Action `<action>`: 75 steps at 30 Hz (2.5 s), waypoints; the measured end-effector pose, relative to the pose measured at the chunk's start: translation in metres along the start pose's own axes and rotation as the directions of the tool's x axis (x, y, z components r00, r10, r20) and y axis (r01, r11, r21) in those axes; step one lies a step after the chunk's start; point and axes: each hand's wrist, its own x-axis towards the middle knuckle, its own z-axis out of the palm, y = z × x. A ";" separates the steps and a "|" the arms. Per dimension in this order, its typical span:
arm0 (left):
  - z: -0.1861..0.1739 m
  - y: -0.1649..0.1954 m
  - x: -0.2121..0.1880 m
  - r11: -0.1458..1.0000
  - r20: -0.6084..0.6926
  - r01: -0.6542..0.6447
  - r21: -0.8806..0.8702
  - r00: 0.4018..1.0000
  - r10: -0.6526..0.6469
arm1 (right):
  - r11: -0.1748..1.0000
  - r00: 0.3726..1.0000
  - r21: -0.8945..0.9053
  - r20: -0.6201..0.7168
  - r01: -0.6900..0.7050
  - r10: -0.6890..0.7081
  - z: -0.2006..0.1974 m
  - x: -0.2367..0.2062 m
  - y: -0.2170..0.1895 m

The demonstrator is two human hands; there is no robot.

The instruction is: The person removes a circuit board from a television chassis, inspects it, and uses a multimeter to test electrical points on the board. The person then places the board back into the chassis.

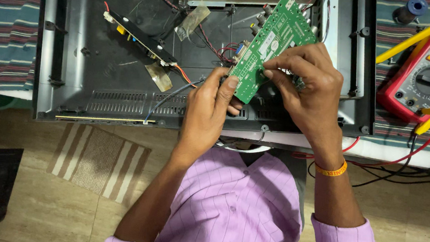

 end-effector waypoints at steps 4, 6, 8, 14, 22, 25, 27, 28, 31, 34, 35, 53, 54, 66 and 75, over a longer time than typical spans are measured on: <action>-0.001 0.000 0.000 1.000 0.006 0.014 0.005 1.000 -0.014 | 1.000 1.000 -0.016 0.001 0.003 -0.003 0.000 0.000 -0.001; -0.001 0.001 -0.001 1.000 0.008 0.012 0.008 1.000 -0.012 | 1.000 1.000 -0.016 0.000 0.004 -0.004 0.000 0.000 -0.001; -0.001 0.001 0.000 1.000 0.007 0.013 0.010 1.000 -0.013 | 1.000 1.000 -0.007 -0.002 0.004 -0.004 0.000 0.000 -0.001; -0.001 0.001 -0.001 1.000 0.009 0.009 0.019 1.000 -0.009 | 0.999 1.000 -0.028 0.002 0.017 -0.017 0.000 0.000 0.000; 0.000 0.002 -0.001 1.000 0.014 0.007 -0.004 1.000 -0.007 | 1.000 1.000 -0.020 0.002 0.013 -0.013 0.001 0.000 0.001; -0.001 0.001 -0.001 1.000 0.016 0.012 -0.009 1.000 -0.012 | 1.000 1.000 -0.018 0.002 0.013 -0.013 0.001 -0.001 0.001; 0.000 0.001 -0.001 1.000 0.015 0.007 -0.010 1.000 -0.006 | 1.000 1.000 -0.021 0.002 0.017 -0.017 0.000 -0.001 0.001; 0.000 0.001 -0.001 1.000 0.016 0.010 -0.009 1.000 -0.010 | 1.000 1.000 -0.024 0.004 0.020 -0.019 0.000 -0.002 0.001; 0.000 0.001 0.000 1.000 0.013 0.012 -0.009 1.000 -0.012 | 0.999 1.000 -0.027 0.005 0.025 -0.025 -0.001 -0.002 0.000; 0.000 0.001 -0.001 1.000 0.016 0.011 -0.011 1.000 -0.011 | 0.999 1.000 -0.031 0.003 0.031 -0.031 0.000 -0.001 0.000; 0.000 0.001 -0.001 1.000 0.015 0.012 -0.008 1.000 -0.012 | 0.999 0.999 -0.032 0.003 0.033 -0.033 -0.001 -0.001 0.000; -0.001 0.004 -0.001 1.000 0.022 0.011 -0.012 1.000 -0.011 | 0.999 1.000 -0.031 0.009 0.022 -0.022 -0.001 -0.001 -0.002; -0.001 0.004 -0.001 1.000 0.021 0.009 -0.015 1.000 -0.009 | 0.999 1.000 -0.035 0.006 0.024 -0.024 -0.001 -0.001 -0.002; -0.001 0.002 0.000 1.000 0.015 0.001 -0.011 1.000 -0.001 | 1.000 1.000 -0.006 -0.017 -0.004 0.004 -0.003 -0.001 -0.007; 0.000 0.001 0.000 0.999 0.010 0.024 -0.033 1.000 -0.024 | 1.000 0.999 -0.007 -0.028 -0.020 0.020 -0.005 0.001 -0.009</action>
